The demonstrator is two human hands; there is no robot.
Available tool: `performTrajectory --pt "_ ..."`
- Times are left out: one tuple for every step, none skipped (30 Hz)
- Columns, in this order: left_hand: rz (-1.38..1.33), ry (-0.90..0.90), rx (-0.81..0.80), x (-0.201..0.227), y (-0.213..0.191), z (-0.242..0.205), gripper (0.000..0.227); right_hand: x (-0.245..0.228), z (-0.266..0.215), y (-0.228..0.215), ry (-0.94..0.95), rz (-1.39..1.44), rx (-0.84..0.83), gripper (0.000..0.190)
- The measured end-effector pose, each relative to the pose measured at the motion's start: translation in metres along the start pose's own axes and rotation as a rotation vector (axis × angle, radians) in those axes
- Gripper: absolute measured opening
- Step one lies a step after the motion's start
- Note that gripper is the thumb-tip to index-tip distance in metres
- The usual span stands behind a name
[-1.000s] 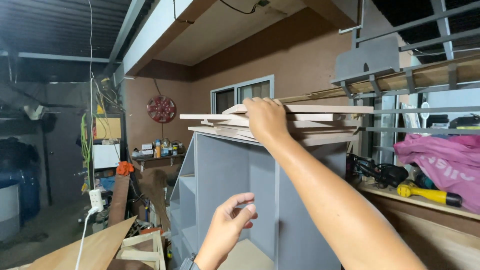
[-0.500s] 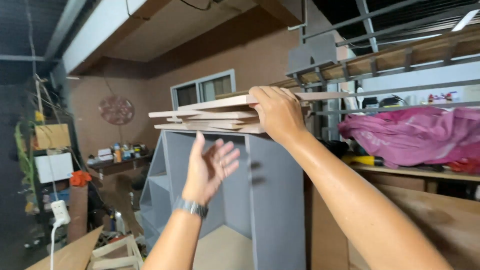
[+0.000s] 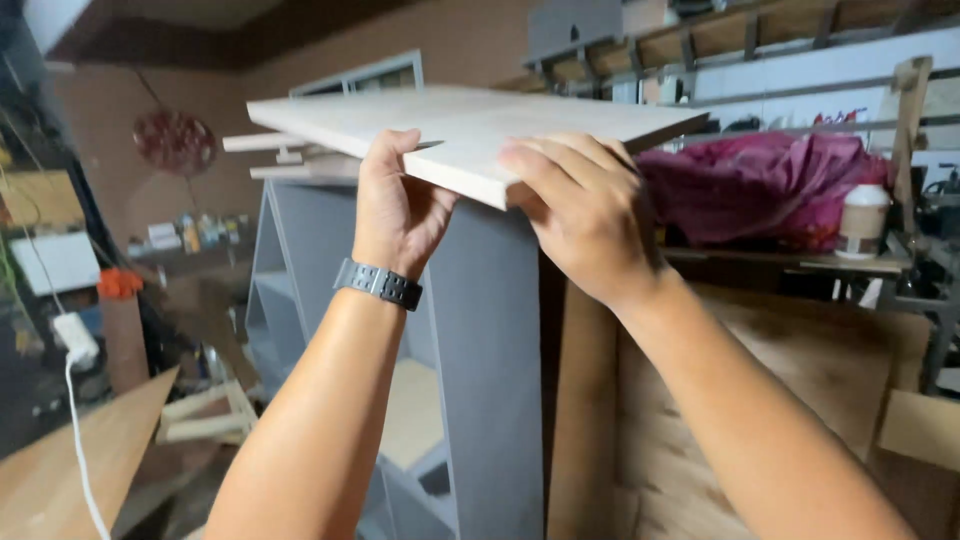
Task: Sanding the edges of a wooden board with a sanding block and cleaning it with a brush.
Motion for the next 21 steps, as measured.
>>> performTrajectory --pt "0.036 0.013 -0.01 -0.014 -0.023 0.003 0.076 -0.013 -0.011 -0.021 0.021 0.029 -0.019 0.013" --pt "0.079 0.037 -0.032 -0.019 -0.042 0.009 0.079 -0.024 -0.015 -0.039 0.034 0.06 -0.023 0.02" --pt "0.079 0.047 -0.016 -0.034 -0.054 -0.007 0.079 -0.034 -0.028 -0.054 0.036 0.077 -0.027 0.02" --pt "0.125 0.06 -0.029 -0.048 -0.064 -0.023 0.073 -0.045 -0.041 -0.068 0.034 0.073 -0.042 0.017" --pt "0.171 0.072 -0.041 -0.062 -0.075 -0.039 0.068 -0.055 -0.053 -0.082 0.032 0.069 -0.058 0.016" --pt "0.179 0.08 -0.031 -0.069 -0.086 -0.06 0.068 -0.066 -0.071 -0.089 0.036 0.082 -0.053 0.016" --pt "0.209 0.087 -0.004 -0.077 -0.098 -0.081 0.064 -0.075 -0.089 -0.097 0.075 0.112 -0.032 0.016" --pt "0.237 0.086 0.027 -0.088 -0.112 -0.105 0.06 -0.085 -0.11 -0.108 0.119 0.14 -0.019 0.016" --pt "0.243 0.086 0.04 -0.083 -0.084 -0.144 0.06 -0.099 -0.117 -0.121 0.128 0.151 -0.02 0.016" --pt "0.283 0.09 -0.027 -0.081 -0.052 -0.186 0.045 -0.113 -0.127 -0.133 0.188 0.181 -0.095 0.023" --pt "0.322 0.091 -0.095 -0.079 -0.02 -0.227 0.03 -0.127 -0.136 -0.144 0.247 0.211 -0.169 0.03" --pt "0.321 0.083 -0.079 -0.087 -0.031 -0.245 0.03 -0.142 -0.143 -0.16 0.258 0.218 -0.18 0.03" --pt "0.339 0.085 -0.078 -0.093 -0.041 -0.263 0.042 -0.155 -0.151 -0.174 0.299 0.212 -0.216 0.027" --pt "0.356 0.092 -0.077 -0.098 -0.051 -0.281 0.053 -0.167 -0.157 -0.186 0.335 0.208 -0.25 0.025" --pt "0.354 0.088 -0.063 -0.102 -0.057 -0.296 0.053 -0.176 -0.17 -0.197 0.342 0.216 -0.26 0.025" --pt "0.349 0.044 -0.067 -0.109 -0.063 -0.317 0.061 -0.188 -0.183 -0.211 0.376 0.224 -0.259 0.022" --pt "0.342 0.0 -0.071 -0.114 -0.07 -0.338 0.069 -0.199 -0.196 -0.225 0.409 0.232 -0.257 0.022" --pt "0.336 -0.004 -0.045 -0.121 -0.08 -0.358 0.069 -0.211 -0.215 -0.238 0.419 0.247 -0.276 0.022" --pt "0.281 -0.051 0.001 -0.129 -0.092 -0.377 0.062 -0.22 -0.235 -0.252 0.461 0.172 -0.302 0.022" --pt "0.224 -0.1 0.04 -0.138 -0.103 -0.396 0.055 -0.231 -0.255 -0.267 0.499 0.088 -0.327 0.024" --pt "0.215 -0.107 0.059 -0.141 -0.114 -0.415 0.055 -0.247 -0.266 -0.282 0.506 0.095 -0.347 0.024"
Point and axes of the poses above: each hand's wrist, its own z-axis towards the middle knuckle, its own y-axis out of the palm, x = y × z, the point moved 6 cm from there along z, towards the middle knuckle
